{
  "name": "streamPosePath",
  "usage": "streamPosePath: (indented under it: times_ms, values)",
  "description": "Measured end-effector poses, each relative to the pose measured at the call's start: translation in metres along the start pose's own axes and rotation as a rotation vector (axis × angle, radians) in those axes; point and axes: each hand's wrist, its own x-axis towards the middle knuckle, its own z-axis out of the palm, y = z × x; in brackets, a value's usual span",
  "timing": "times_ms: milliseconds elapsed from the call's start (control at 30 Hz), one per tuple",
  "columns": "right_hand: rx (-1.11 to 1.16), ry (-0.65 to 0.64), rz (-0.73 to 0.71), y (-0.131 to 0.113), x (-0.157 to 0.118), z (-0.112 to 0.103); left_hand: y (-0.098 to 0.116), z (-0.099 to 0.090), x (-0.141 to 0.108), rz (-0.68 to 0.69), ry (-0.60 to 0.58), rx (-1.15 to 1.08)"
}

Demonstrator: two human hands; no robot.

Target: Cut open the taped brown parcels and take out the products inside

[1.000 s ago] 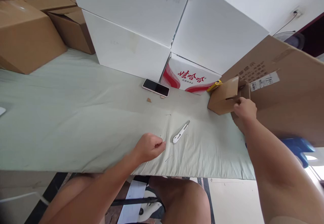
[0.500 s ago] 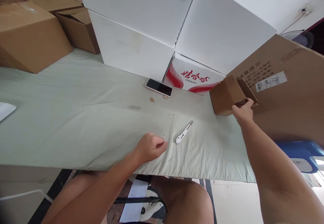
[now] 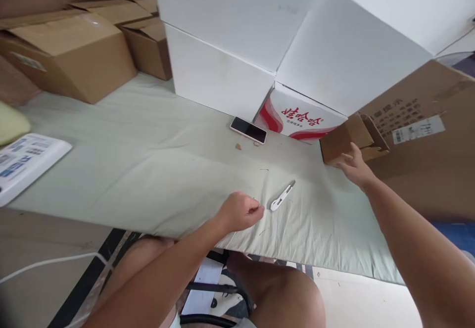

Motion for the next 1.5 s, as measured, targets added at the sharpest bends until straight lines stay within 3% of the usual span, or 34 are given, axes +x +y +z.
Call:
streamPosePath:
  times_ms: [167,333,533,733,833,933,1000,1067,1133,1200,1333,1500]
  values:
    - [0.048,-0.246,-0.077,-0.069,-0.024,0.015,0.003,-0.014,-0.02,0.018,0.055,-0.018]
    - [-0.161,-0.44,-0.417,-0.178,-0.041,0.062,-0.007,-0.046,-0.044,-0.023,0.17,-0.053]
    - [-0.298,-0.312,-0.901,-0.361,-0.074,0.148,-0.017,-0.09,-0.069,-0.107,0.232,-0.119]
    - [-0.172,-0.206,-1.165,-0.548,-0.097,0.232,-0.019,-0.112,-0.079,-0.176,0.26,-0.245]
    - [-0.033,-0.198,-1.21,-0.611,-0.083,0.283,-0.024,-0.117,-0.077,-0.221,0.213,-0.263]
    - [0.179,-0.186,-1.284,-0.646,-0.06,0.333,-0.028,-0.123,-0.074,-0.283,0.138,-0.234]
    - [0.271,-0.175,-1.306,-0.654,-0.048,0.355,-0.029,-0.128,-0.076,-0.299,0.125,-0.22]
    - [0.264,-0.14,-1.28,-0.651,-0.041,0.359,-0.028,-0.132,-0.08,-0.297,0.154,-0.254]
    - [0.168,-0.094,-1.238,-0.635,-0.039,0.345,-0.028,-0.134,-0.087,-0.273,0.213,-0.31]
    - [0.049,-0.061,-1.191,-0.606,-0.042,0.315,-0.028,-0.135,-0.092,-0.237,0.273,-0.353]
    - [-0.054,-0.038,-1.051,-0.51,-0.067,0.231,-0.03,-0.134,-0.098,-0.218,0.412,-0.38]
    - [0.09,0.076,-0.824,-0.34,-0.133,0.147,-0.033,-0.134,-0.097,-0.061,0.78,-0.336]
